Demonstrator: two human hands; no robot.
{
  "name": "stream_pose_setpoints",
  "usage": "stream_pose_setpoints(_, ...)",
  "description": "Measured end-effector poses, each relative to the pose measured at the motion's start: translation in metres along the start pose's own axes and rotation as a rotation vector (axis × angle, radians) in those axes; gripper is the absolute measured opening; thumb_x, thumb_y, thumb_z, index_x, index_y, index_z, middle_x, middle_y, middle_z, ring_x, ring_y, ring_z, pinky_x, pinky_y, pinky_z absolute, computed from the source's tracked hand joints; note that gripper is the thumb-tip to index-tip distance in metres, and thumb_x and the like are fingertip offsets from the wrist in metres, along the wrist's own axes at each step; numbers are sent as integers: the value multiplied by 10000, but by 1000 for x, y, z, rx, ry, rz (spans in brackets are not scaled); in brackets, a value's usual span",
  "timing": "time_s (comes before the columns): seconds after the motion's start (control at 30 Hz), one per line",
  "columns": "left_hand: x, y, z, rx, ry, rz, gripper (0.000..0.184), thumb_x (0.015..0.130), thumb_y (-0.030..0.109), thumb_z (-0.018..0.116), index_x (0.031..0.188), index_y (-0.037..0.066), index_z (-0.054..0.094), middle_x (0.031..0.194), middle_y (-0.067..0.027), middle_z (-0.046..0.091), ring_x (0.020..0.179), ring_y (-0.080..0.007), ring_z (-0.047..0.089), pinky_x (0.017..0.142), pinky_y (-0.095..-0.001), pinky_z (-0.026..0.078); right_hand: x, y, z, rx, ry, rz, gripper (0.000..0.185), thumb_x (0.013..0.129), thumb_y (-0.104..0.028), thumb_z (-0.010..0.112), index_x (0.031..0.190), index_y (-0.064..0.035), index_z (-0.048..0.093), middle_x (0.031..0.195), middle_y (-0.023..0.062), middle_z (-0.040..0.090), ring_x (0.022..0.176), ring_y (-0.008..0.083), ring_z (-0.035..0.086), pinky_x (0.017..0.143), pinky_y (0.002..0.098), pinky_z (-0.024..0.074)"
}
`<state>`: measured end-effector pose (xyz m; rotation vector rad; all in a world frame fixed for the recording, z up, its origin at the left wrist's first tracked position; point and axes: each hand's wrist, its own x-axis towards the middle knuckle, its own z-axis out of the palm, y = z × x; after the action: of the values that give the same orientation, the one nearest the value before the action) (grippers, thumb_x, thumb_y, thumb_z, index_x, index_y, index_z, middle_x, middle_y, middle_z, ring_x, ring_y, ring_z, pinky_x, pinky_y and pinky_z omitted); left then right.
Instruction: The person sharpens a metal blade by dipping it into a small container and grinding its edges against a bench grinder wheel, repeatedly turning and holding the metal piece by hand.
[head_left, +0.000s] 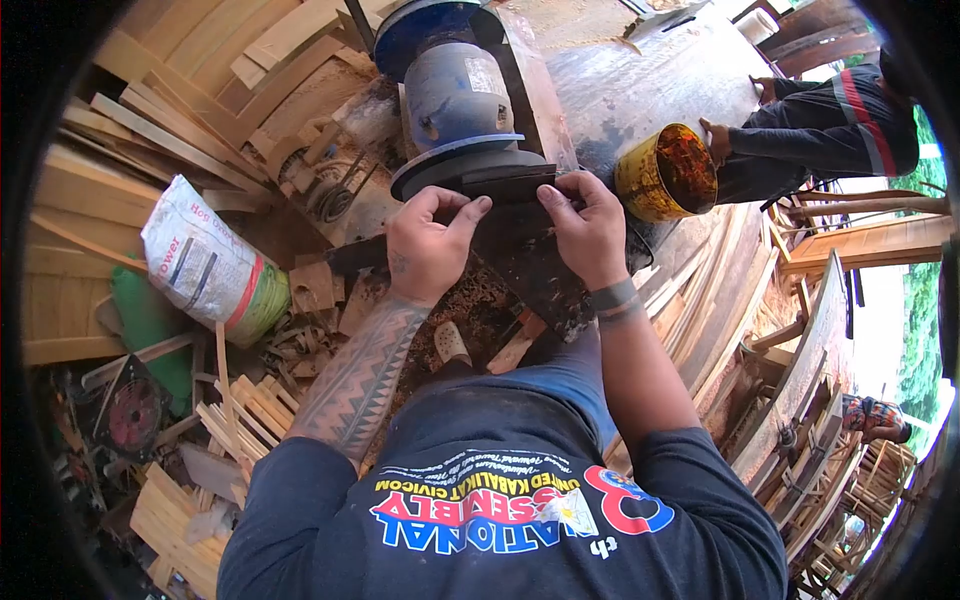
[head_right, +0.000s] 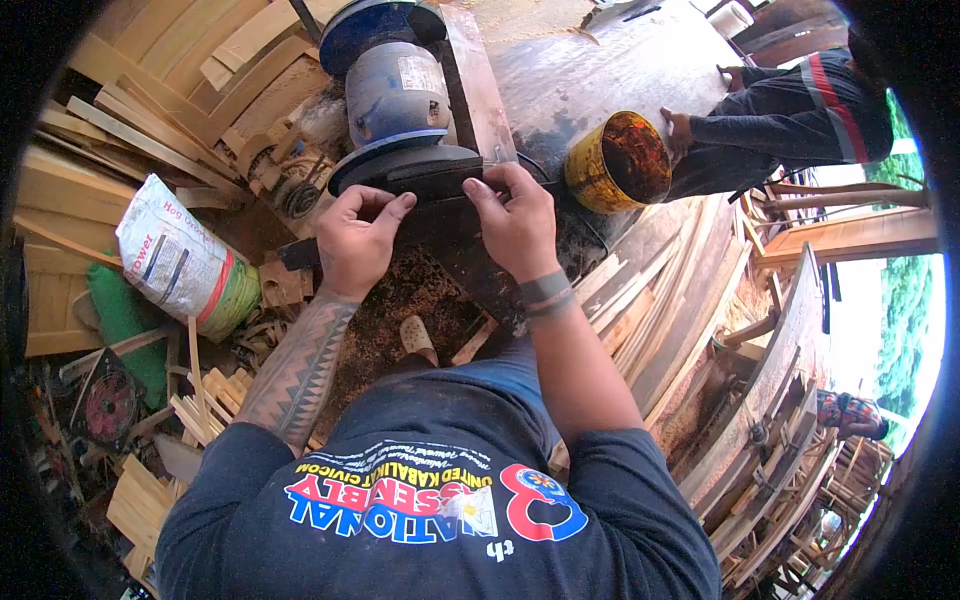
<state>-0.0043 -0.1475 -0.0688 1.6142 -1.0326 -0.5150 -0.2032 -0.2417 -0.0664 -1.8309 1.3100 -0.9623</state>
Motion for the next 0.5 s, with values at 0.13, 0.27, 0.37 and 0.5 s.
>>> stream_pose_setpoints(0.13,1,3,10,-22,-26,-15,274,951,218,923,913,-11,777,794,-49,770,718,-92,672,682,-288,550,3,8,-7,4,3,34,294,968,-257,863,1064,3,768,832,143,753,726,184,692,737,349,576)
stream_pose_setpoints(0.27,1,0,12,-8,-26,8,279,952,221,922,914,-13,775,797,-56,771,715,-95,669,683,-291,552,5,13,-7,23,0,26,299,965,-261,866,1062,4,768,831,140,751,724,175,687,737,346,576)
stream_pose_setpoints(0.37,0,-1,8,16,-32,-10,284,949,226,925,909,-11,773,795,-58,769,716,-97,667,686,-292,550,3,12,-5,20,3,8,309,961,-265,870,1064,7,767,819,136,741,719,171,679,735,344,575)
stream_pose_setpoints(0.5,-3,-6,2,29,9,-30,293,938,241,928,912,-7,774,799,-78,772,721,-126,691,695,-308,555,1,9,6,39,1,-1,324,958,-269,875,1070,14,765,802,138,724,709,168,668,730,343,571)
